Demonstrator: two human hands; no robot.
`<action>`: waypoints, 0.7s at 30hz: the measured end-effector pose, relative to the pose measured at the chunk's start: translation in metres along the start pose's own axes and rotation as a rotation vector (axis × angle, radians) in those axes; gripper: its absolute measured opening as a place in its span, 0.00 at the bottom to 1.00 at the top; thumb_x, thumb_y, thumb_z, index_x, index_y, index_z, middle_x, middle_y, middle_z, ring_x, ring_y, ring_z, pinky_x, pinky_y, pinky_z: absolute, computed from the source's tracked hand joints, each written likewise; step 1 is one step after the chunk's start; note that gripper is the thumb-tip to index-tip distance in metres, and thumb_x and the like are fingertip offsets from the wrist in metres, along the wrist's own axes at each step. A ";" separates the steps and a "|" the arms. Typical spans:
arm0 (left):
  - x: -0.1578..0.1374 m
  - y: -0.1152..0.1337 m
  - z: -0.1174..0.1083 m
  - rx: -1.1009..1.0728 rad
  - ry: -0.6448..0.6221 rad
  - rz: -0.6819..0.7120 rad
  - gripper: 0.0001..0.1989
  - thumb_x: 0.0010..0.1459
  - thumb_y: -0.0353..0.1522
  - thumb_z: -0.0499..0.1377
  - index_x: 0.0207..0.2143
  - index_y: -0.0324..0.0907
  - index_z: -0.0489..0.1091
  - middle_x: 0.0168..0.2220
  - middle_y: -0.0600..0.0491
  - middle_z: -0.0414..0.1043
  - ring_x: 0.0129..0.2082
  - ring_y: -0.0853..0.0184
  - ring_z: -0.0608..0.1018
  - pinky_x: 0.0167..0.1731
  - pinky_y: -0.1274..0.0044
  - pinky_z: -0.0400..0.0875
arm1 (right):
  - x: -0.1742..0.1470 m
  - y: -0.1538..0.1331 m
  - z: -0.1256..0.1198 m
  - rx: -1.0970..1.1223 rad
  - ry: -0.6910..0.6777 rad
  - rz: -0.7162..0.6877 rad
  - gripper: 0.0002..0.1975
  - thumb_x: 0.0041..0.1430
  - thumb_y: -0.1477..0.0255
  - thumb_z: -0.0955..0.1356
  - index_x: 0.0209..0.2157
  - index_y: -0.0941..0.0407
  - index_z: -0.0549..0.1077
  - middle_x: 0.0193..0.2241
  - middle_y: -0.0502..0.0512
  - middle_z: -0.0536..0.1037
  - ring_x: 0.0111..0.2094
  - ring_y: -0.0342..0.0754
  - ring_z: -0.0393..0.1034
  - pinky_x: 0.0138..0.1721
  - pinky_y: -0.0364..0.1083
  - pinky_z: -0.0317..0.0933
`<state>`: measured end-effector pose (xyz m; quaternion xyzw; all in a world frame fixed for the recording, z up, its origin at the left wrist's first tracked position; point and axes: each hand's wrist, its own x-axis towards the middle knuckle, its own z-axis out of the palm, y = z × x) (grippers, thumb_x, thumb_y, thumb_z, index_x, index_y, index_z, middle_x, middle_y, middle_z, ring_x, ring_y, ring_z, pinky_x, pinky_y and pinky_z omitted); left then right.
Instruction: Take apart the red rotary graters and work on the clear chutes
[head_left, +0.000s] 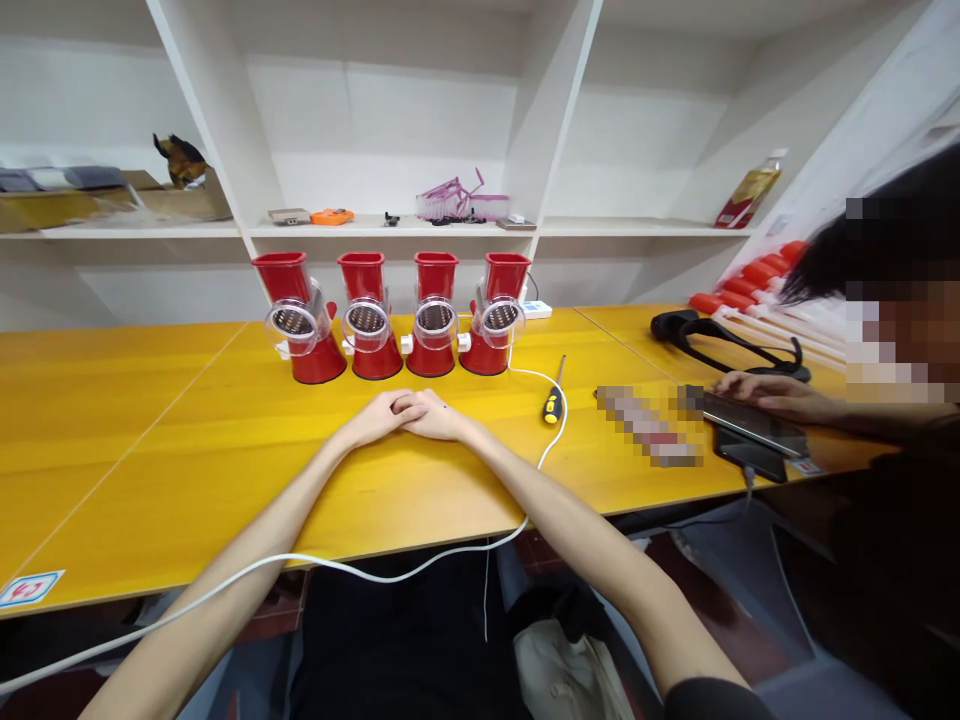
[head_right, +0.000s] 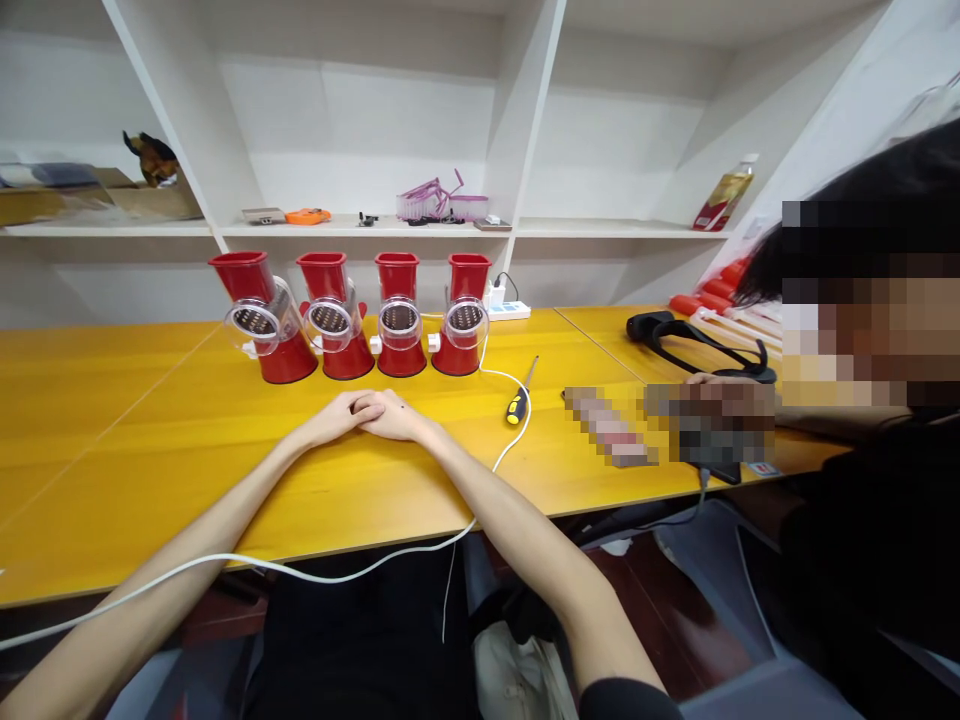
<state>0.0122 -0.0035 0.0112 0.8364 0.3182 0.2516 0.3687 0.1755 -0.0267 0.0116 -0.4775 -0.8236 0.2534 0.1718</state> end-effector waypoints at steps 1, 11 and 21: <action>0.000 0.000 0.000 0.005 0.004 -0.004 0.31 0.57 0.59 0.58 0.37 0.39 0.73 0.39 0.49 0.79 0.42 0.56 0.77 0.48 0.68 0.71 | 0.000 0.000 0.000 0.002 -0.002 -0.002 0.17 0.65 0.68 0.65 0.47 0.67 0.75 0.46 0.55 0.73 0.43 0.27 0.63 0.54 0.32 0.61; 0.001 -0.001 0.000 0.023 0.008 -0.005 0.31 0.57 0.59 0.58 0.37 0.39 0.73 0.38 0.49 0.78 0.42 0.56 0.77 0.47 0.69 0.71 | 0.000 0.000 -0.002 0.013 0.001 -0.007 0.17 0.64 0.70 0.65 0.47 0.67 0.76 0.47 0.55 0.73 0.41 0.27 0.61 0.52 0.31 0.59; 0.002 -0.001 0.001 0.017 0.010 -0.001 0.30 0.57 0.59 0.58 0.36 0.39 0.73 0.38 0.49 0.78 0.42 0.56 0.77 0.50 0.67 0.71 | 0.004 0.009 0.001 0.013 0.006 -0.014 0.17 0.64 0.69 0.65 0.47 0.66 0.76 0.48 0.55 0.73 0.42 0.27 0.62 0.52 0.31 0.59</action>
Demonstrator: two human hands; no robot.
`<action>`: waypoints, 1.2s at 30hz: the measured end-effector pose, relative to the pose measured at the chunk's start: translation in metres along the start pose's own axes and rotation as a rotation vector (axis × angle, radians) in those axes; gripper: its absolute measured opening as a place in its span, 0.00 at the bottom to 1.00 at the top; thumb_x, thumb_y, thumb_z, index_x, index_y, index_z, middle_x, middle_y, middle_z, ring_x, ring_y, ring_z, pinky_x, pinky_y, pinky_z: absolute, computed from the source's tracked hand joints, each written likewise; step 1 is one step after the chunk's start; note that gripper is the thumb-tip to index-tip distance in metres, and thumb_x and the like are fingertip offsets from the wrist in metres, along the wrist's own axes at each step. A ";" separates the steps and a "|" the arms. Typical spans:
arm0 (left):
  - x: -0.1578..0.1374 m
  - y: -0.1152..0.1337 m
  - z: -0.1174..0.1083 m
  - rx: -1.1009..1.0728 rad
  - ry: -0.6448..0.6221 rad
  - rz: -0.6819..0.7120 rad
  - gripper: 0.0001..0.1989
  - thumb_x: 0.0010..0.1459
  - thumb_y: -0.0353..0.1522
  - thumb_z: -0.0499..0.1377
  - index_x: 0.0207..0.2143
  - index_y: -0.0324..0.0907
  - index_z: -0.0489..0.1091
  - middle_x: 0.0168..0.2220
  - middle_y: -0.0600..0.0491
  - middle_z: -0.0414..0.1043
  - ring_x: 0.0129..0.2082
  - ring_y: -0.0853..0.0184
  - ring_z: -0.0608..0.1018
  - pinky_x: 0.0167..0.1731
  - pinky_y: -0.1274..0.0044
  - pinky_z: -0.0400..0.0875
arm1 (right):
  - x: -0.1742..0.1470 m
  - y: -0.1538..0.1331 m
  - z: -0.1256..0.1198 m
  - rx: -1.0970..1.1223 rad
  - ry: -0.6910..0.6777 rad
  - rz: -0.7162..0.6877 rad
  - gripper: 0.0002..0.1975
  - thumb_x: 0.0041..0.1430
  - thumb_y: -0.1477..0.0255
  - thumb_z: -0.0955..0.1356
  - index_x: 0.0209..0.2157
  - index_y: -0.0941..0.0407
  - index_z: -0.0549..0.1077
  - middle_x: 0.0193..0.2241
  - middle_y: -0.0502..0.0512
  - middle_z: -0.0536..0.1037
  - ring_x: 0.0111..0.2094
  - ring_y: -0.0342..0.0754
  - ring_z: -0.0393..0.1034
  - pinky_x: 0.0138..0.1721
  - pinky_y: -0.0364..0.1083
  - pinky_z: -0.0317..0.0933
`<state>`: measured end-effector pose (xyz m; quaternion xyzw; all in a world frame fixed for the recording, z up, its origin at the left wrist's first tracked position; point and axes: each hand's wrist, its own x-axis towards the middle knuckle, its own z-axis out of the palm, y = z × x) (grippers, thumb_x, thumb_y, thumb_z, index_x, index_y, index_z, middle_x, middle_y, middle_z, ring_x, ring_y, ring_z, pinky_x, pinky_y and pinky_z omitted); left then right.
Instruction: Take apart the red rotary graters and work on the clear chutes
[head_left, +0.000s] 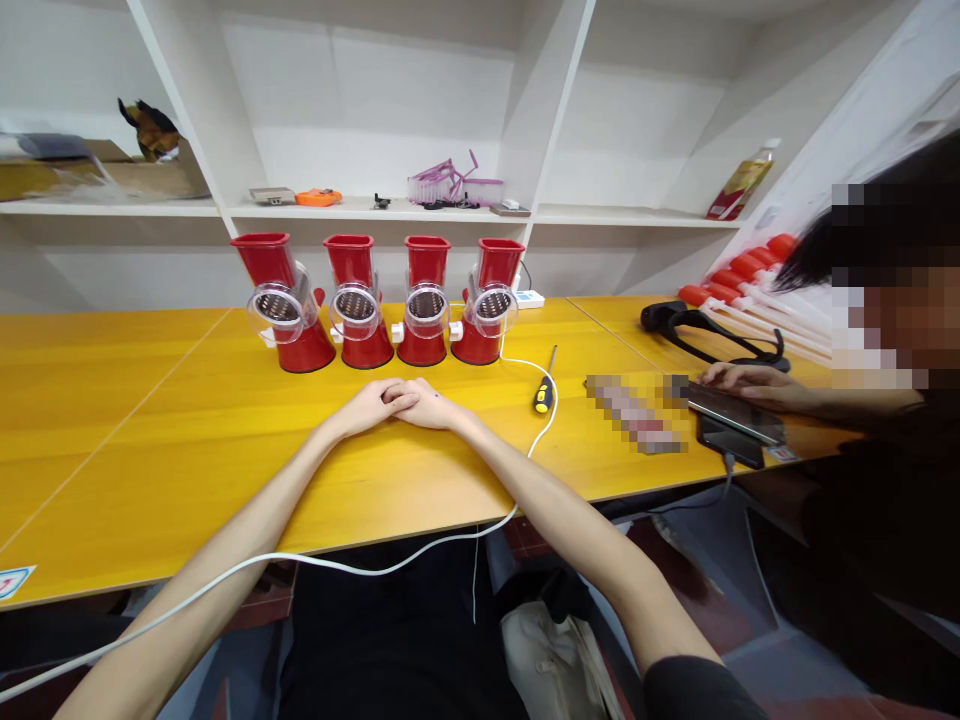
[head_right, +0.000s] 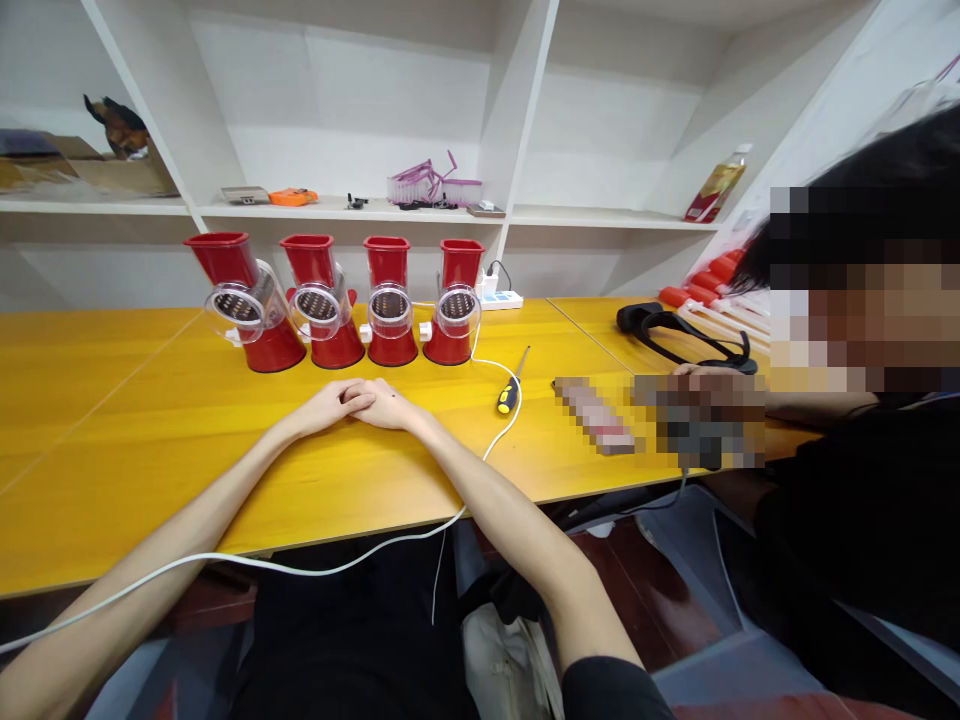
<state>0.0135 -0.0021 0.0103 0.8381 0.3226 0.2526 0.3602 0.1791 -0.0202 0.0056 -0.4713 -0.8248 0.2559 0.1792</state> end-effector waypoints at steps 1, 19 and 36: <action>0.000 0.000 0.000 -0.002 0.002 0.002 0.30 0.57 0.59 0.58 0.36 0.39 0.73 0.38 0.49 0.78 0.42 0.56 0.78 0.51 0.66 0.71 | 0.001 0.001 0.000 -0.003 -0.001 -0.001 0.17 0.64 0.69 0.64 0.47 0.66 0.76 0.48 0.55 0.73 0.42 0.27 0.62 0.52 0.31 0.59; -0.001 -0.006 0.006 0.003 0.049 -0.023 0.18 0.69 0.42 0.60 0.51 0.38 0.72 0.50 0.47 0.76 0.48 0.60 0.79 0.50 0.62 0.77 | -0.030 -0.023 -0.006 -0.170 0.065 0.250 0.25 0.69 0.62 0.60 0.57 0.65 0.70 0.47 0.57 0.72 0.43 0.29 0.63 0.56 0.34 0.62; -0.005 -0.013 0.014 0.071 0.090 -0.064 0.17 0.69 0.40 0.61 0.53 0.38 0.72 0.51 0.46 0.75 0.48 0.60 0.80 0.48 0.64 0.79 | -0.079 0.033 -0.072 -0.267 1.002 0.612 0.55 0.53 0.51 0.70 0.70 0.69 0.47 0.66 0.71 0.46 0.70 0.50 0.43 0.78 0.52 0.46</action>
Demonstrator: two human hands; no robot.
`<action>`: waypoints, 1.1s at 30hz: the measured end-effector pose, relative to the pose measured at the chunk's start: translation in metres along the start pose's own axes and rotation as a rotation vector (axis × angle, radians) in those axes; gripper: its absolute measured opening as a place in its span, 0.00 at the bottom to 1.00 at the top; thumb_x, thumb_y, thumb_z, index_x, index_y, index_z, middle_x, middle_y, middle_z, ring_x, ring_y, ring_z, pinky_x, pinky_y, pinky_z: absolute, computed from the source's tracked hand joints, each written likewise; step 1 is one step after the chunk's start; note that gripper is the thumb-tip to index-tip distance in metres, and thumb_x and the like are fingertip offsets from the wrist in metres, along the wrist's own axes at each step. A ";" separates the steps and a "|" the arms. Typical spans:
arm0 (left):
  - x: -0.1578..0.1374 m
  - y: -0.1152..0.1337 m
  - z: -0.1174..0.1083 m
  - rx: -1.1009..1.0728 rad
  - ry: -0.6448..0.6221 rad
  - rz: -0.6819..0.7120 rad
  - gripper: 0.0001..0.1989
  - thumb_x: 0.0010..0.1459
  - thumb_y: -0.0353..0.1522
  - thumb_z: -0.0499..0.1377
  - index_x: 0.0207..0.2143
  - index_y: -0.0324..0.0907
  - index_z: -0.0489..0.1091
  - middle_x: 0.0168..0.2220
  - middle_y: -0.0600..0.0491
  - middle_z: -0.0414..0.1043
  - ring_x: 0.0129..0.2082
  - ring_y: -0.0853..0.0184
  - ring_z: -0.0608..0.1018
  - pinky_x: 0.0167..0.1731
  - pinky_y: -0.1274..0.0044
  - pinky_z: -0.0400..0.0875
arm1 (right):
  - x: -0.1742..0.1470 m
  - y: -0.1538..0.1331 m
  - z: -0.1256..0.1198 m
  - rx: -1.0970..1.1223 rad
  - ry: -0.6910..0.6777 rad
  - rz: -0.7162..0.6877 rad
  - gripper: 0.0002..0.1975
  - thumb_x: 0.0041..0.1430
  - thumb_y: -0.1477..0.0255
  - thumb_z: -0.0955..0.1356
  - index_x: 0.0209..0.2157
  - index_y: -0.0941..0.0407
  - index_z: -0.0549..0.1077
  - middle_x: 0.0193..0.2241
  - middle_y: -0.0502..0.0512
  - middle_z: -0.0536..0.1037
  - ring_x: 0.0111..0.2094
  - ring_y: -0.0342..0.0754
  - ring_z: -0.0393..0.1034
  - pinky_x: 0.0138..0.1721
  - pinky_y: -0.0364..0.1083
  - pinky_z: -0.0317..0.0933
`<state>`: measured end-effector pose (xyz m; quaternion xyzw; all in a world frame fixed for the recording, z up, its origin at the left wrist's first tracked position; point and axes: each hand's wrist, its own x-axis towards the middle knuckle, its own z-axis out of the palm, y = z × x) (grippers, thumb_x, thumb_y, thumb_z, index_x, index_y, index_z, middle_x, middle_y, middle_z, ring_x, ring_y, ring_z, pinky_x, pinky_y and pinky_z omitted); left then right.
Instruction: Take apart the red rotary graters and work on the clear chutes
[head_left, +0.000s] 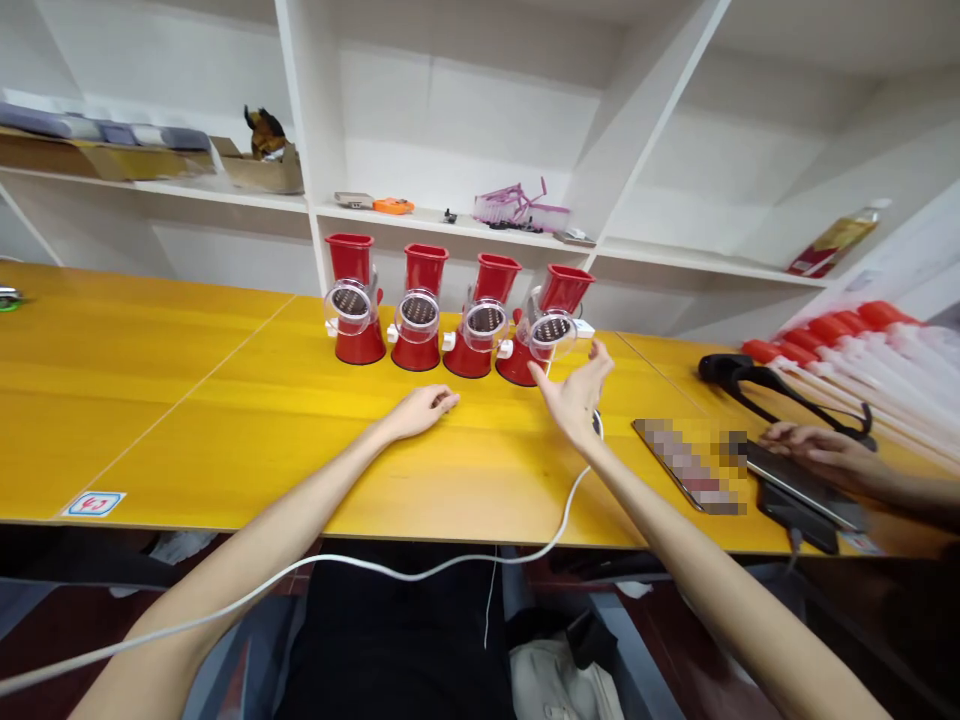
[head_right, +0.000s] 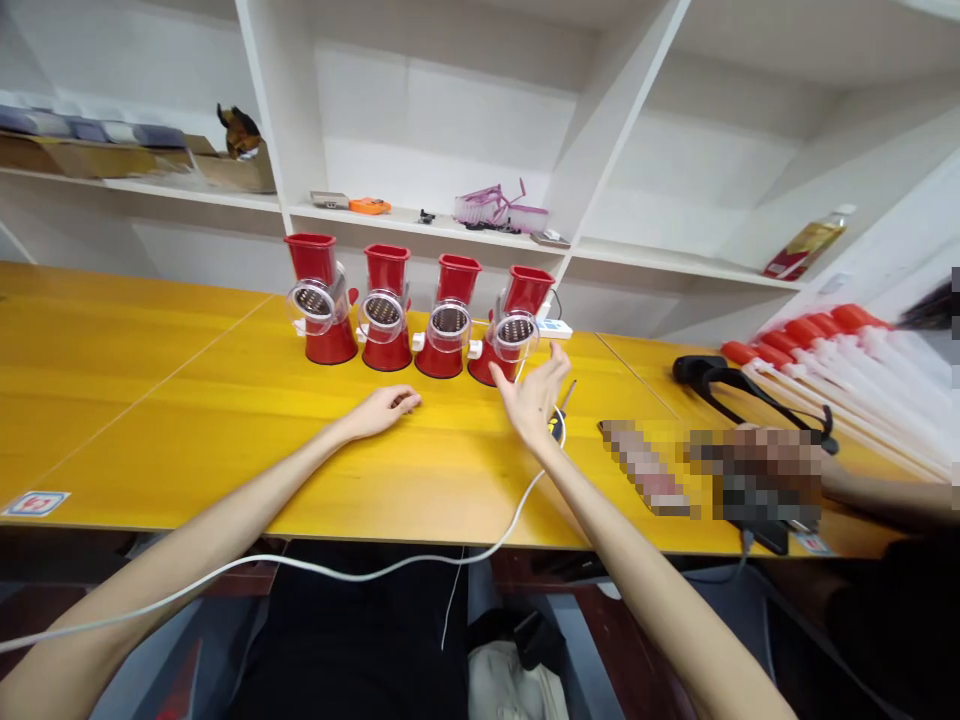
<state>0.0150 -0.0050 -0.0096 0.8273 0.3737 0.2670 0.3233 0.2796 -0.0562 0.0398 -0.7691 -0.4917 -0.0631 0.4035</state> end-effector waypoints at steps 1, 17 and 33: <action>0.001 0.000 0.000 0.008 -0.004 0.001 0.17 0.69 0.40 0.61 0.53 0.38 0.72 0.51 0.46 0.75 0.48 0.61 0.80 0.48 0.64 0.79 | 0.010 -0.008 0.003 0.016 0.011 -0.001 0.57 0.53 0.51 0.71 0.72 0.67 0.44 0.67 0.70 0.44 0.72 0.49 0.41 0.79 0.51 0.45; 0.001 0.005 -0.002 0.093 0.006 0.004 0.16 0.70 0.41 0.60 0.51 0.38 0.73 0.49 0.47 0.76 0.47 0.61 0.80 0.49 0.64 0.78 | 0.013 -0.029 -0.018 0.082 -0.002 0.141 0.47 0.51 0.54 0.71 0.66 0.59 0.53 0.61 0.67 0.54 0.63 0.53 0.59 0.65 0.64 0.61; -0.001 0.003 0.003 0.118 0.020 0.029 0.15 0.70 0.41 0.60 0.50 0.38 0.73 0.48 0.47 0.76 0.45 0.63 0.80 0.47 0.65 0.79 | -0.094 0.019 -0.081 0.179 0.128 -0.110 0.62 0.40 0.29 0.64 0.59 0.68 0.62 0.58 0.69 0.59 0.48 0.37 0.65 0.51 0.43 0.68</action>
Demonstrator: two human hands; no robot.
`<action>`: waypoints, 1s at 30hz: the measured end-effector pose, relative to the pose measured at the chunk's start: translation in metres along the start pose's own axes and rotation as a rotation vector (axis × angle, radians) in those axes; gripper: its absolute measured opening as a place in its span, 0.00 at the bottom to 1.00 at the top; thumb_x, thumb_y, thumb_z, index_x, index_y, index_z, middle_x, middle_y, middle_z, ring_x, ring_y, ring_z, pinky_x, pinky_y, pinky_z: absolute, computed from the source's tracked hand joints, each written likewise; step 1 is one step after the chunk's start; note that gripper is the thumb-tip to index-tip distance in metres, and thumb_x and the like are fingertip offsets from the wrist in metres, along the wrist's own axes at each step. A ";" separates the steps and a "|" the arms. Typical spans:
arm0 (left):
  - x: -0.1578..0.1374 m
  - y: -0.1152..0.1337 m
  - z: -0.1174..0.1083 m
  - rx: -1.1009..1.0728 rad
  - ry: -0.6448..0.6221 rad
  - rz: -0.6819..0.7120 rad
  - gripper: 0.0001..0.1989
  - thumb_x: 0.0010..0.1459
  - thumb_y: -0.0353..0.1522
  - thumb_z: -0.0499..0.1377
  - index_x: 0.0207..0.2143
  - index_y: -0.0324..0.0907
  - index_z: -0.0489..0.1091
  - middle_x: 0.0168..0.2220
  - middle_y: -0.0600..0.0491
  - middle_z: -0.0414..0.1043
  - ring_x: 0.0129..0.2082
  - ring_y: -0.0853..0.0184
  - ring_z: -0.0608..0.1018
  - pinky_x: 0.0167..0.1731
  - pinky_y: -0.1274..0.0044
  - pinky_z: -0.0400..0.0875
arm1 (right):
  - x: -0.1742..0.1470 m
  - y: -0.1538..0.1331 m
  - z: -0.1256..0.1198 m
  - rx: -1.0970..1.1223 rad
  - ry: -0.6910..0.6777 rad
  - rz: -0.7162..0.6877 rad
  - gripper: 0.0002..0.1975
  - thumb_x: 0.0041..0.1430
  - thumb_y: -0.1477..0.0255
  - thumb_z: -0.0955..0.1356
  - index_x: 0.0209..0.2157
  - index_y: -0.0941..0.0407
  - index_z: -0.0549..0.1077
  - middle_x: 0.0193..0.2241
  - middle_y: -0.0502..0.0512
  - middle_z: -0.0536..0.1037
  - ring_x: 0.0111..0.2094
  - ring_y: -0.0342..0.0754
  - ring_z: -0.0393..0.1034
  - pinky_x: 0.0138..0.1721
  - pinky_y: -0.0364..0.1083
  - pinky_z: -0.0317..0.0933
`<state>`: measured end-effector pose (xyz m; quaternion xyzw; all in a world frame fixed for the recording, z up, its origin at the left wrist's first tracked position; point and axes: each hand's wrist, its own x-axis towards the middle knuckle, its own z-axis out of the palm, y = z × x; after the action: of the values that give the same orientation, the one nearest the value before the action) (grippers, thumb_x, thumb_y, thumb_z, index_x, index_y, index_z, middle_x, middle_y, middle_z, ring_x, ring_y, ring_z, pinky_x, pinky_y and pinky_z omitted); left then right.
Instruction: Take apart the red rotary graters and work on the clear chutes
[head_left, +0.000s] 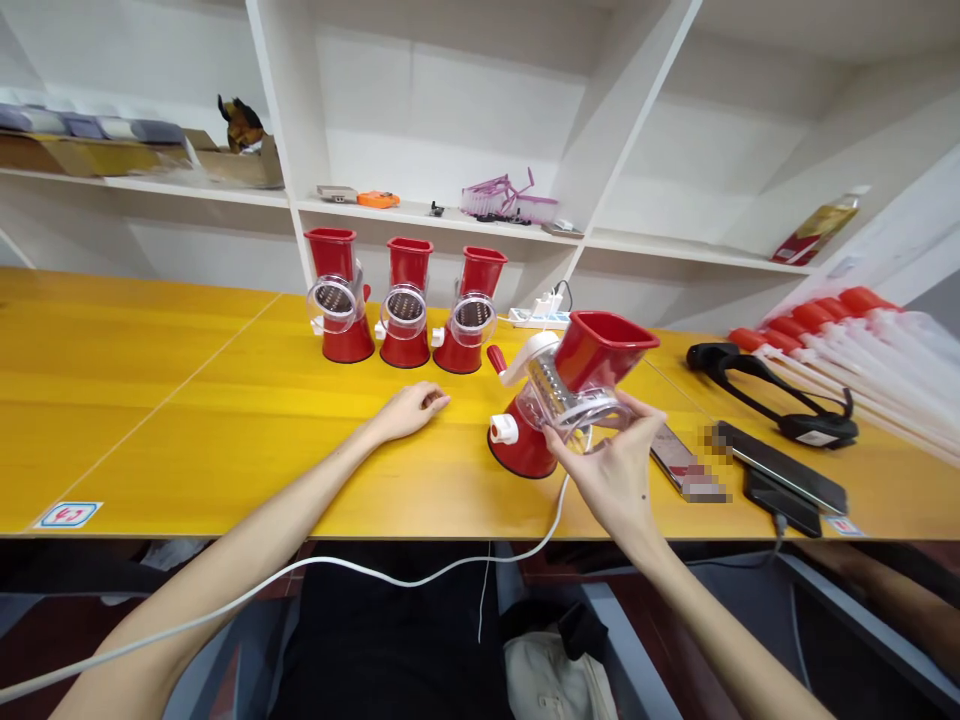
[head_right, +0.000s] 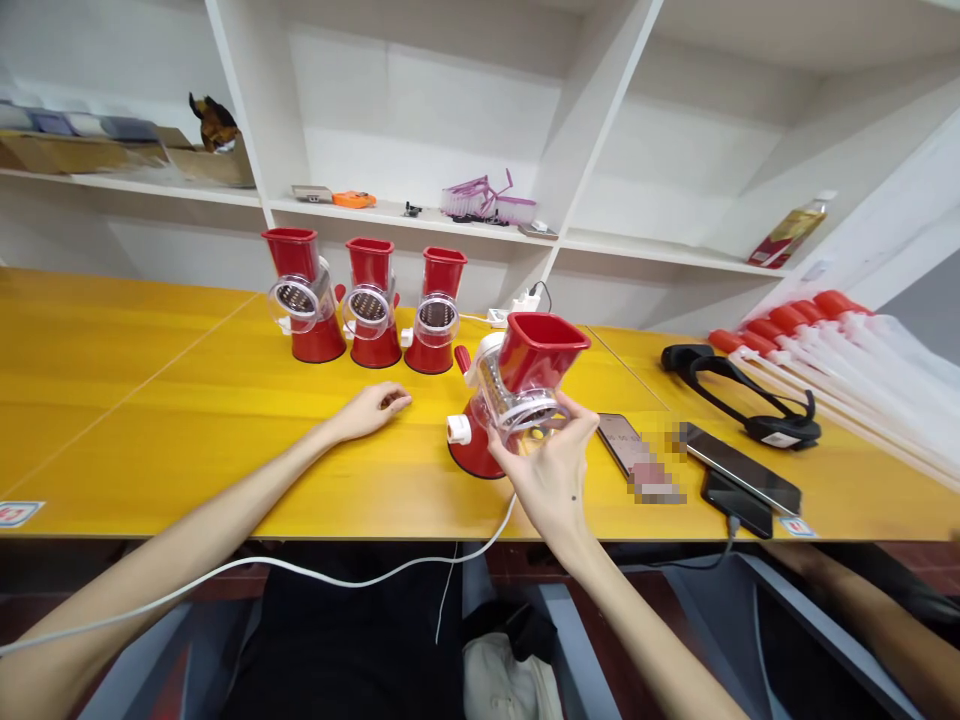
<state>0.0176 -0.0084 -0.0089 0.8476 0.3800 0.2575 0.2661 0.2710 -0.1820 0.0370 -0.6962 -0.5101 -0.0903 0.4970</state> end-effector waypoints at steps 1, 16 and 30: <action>0.000 0.000 0.000 -0.003 0.003 0.004 0.16 0.70 0.41 0.60 0.50 0.38 0.73 0.48 0.47 0.76 0.45 0.63 0.80 0.47 0.65 0.79 | -0.004 0.000 -0.003 0.008 0.006 -0.008 0.62 0.39 0.29 0.65 0.59 0.68 0.62 0.58 0.69 0.60 0.48 0.37 0.64 0.50 0.42 0.68; -0.062 0.074 -0.028 -0.246 0.492 0.152 0.25 0.69 0.52 0.51 0.54 0.42 0.66 0.53 0.43 0.74 0.54 0.58 0.77 0.58 0.64 0.70 | -0.045 -0.063 0.022 0.067 0.109 -0.355 0.41 0.55 0.46 0.68 0.55 0.65 0.57 0.49 0.62 0.62 0.46 0.32 0.65 0.33 0.30 0.66; -0.059 0.119 -0.069 -0.430 0.401 0.231 0.33 0.50 0.46 0.73 0.55 0.42 0.72 0.55 0.45 0.77 0.56 0.53 0.77 0.59 0.62 0.70 | -0.065 -0.109 0.040 0.043 0.153 -0.447 0.41 0.59 0.40 0.62 0.53 0.65 0.59 0.47 0.61 0.67 0.46 0.35 0.67 0.36 0.36 0.68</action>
<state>-0.0002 -0.1050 0.1040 0.7419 0.2631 0.5225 0.3278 0.1381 -0.1928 0.0416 -0.5464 -0.6141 -0.2395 0.5167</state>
